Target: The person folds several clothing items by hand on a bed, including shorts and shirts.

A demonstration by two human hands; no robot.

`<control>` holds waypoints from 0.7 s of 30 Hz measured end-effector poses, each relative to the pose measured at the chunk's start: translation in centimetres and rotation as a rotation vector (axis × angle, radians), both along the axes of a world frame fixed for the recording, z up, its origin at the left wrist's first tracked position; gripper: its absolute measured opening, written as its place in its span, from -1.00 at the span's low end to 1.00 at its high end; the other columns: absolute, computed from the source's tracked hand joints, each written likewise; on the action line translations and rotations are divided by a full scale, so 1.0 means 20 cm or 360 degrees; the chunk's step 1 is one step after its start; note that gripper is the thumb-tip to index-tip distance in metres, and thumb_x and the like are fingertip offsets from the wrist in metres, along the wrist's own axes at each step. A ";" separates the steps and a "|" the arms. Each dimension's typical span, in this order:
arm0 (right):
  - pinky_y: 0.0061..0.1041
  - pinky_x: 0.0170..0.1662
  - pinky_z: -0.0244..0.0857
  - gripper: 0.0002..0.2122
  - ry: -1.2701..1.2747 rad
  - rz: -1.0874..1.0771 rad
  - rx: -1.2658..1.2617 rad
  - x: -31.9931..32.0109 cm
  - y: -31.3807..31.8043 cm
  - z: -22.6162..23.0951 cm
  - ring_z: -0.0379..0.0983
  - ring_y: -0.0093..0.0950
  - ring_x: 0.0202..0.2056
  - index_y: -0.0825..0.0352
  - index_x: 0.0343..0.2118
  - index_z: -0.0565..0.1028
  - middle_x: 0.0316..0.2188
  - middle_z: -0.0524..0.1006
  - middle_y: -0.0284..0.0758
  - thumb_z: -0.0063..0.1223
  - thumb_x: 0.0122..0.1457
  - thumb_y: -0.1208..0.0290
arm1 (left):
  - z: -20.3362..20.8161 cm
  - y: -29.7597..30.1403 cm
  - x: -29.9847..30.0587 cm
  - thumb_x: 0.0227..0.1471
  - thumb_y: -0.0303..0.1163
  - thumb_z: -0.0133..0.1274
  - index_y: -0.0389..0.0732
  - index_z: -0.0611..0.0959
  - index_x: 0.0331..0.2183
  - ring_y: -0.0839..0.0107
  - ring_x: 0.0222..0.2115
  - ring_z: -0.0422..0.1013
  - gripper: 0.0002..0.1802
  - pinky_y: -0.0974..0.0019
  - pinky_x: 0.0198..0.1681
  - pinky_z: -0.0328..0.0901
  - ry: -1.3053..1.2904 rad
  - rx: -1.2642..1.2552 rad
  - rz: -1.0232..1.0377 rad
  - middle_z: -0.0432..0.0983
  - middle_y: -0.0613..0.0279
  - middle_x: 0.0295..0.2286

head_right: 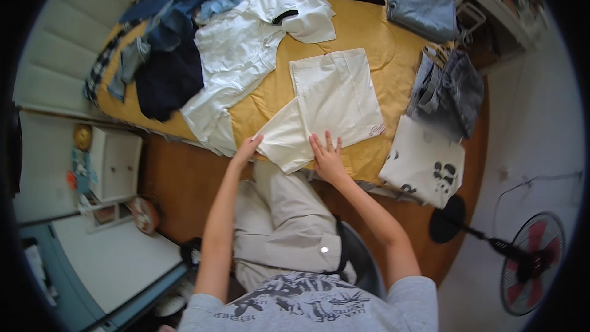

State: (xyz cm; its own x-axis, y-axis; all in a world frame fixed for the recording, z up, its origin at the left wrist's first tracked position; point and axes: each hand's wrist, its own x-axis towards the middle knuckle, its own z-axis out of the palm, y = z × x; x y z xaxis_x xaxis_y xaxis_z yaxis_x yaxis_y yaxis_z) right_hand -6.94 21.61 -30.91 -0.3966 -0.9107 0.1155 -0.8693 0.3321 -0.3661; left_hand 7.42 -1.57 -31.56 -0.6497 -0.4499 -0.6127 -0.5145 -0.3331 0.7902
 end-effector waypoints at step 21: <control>-0.67 -0.30 0.17 -0.77 -0.2294 -0.1441 -0.1610 0.05 0.04 -0.23 0.31 -0.57 -0.36 0.37 -0.29 0.37 -0.44 0.40 -0.34 -0.12 0.03 0.35 | 0.29 0.39 -0.95 0.05 -0.23 -0.25 -0.18 0.37 -0.17 0.40 -0.15 0.21 -0.67 0.31 -0.10 0.12 0.0537 -0.0143 -0.0283 0.29 0.24 -0.18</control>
